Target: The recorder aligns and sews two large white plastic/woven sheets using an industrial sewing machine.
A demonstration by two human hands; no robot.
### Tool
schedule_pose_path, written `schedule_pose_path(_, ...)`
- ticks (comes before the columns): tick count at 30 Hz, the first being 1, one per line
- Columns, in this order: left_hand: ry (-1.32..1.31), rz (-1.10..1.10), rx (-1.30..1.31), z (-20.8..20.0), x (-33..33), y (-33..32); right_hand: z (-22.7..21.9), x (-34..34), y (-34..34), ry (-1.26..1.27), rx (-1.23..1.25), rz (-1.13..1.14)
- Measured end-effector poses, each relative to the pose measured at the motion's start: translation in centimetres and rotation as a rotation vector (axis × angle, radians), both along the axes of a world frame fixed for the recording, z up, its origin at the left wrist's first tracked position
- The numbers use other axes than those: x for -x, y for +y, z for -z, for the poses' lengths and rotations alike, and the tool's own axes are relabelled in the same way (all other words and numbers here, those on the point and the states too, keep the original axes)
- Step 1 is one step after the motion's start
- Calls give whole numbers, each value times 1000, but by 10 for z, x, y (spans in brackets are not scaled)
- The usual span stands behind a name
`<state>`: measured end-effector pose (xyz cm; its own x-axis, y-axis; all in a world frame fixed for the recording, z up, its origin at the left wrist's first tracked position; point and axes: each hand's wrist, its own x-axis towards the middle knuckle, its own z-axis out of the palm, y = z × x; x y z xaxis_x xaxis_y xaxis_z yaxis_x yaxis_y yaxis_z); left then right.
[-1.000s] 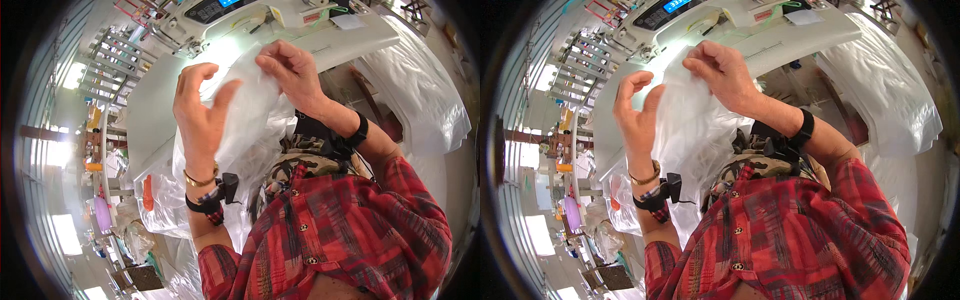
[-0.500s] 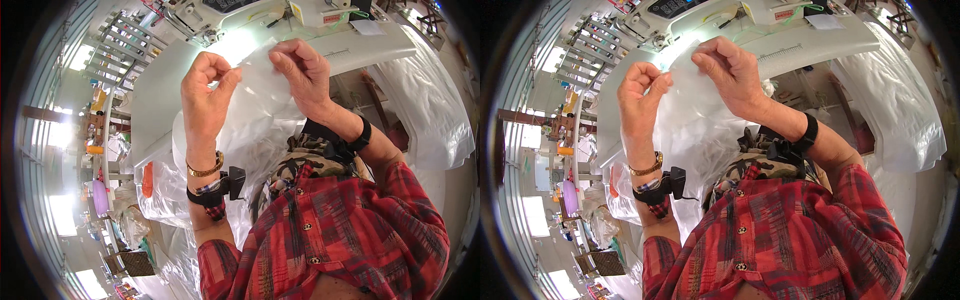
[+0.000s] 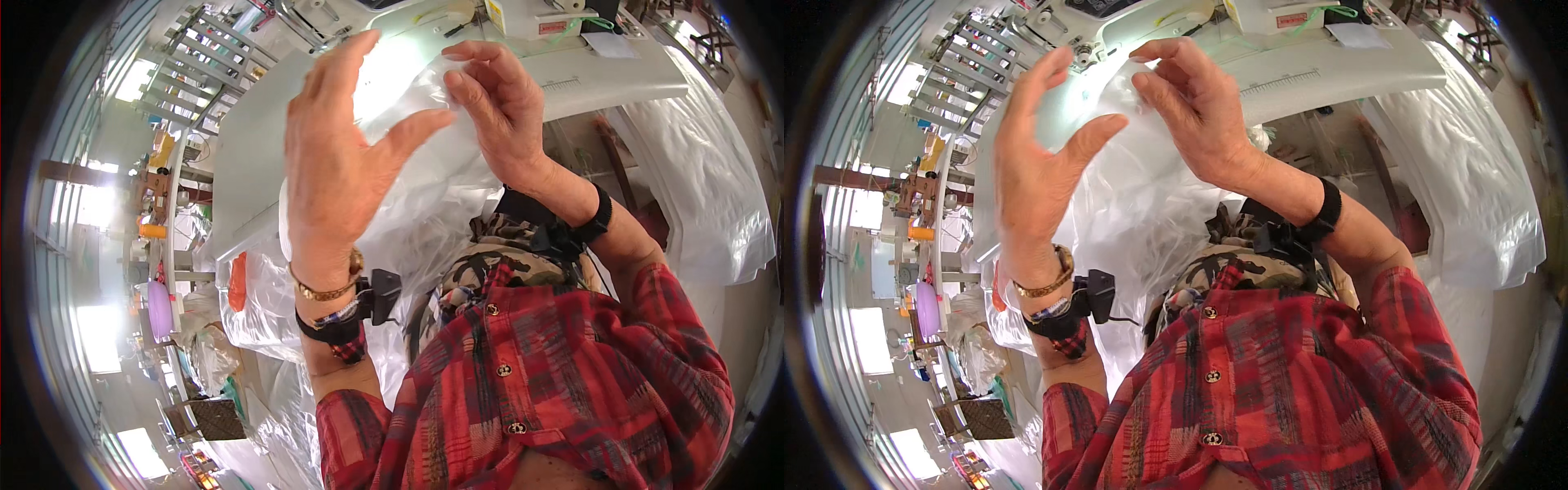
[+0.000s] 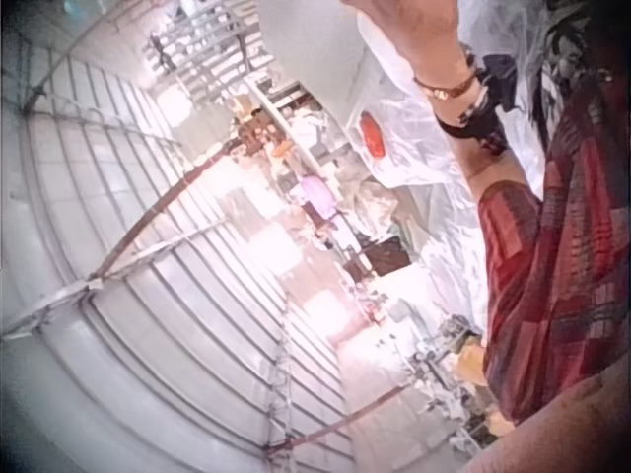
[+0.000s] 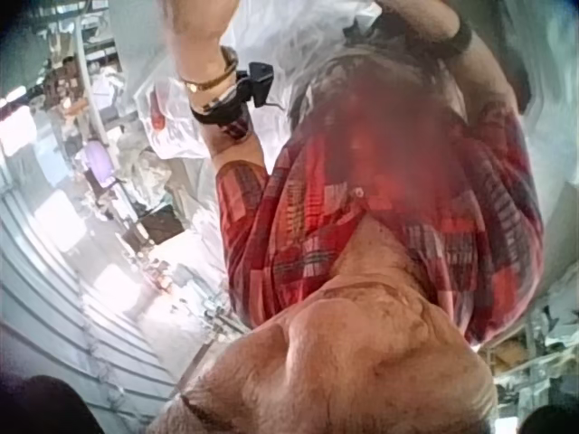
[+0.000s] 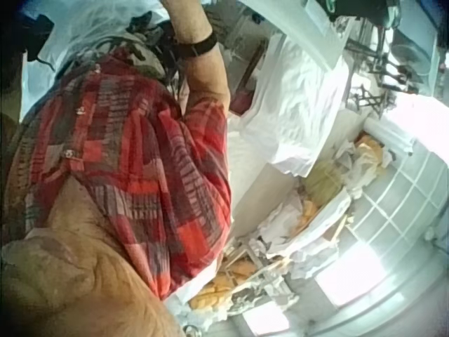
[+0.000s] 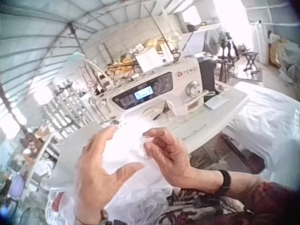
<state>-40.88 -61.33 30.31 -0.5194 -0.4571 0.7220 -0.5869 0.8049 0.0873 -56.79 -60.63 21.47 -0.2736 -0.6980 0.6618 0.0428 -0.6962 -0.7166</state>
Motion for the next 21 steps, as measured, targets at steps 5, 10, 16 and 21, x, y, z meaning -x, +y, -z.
schedule_pose_path(5,53,-57,-461,16,8,-9,-3,-8,3,118,1,-25)
schedule_pose_path(10,257,161,-642,28,6,-22,0,-9,0,133,71,15)
schedule_pose_path(16,489,219,-712,40,0,-36,5,-7,4,32,-176,-165)
schedule_pose_path(21,512,210,-723,46,-7,-49,24,1,-3,169,-404,-288)
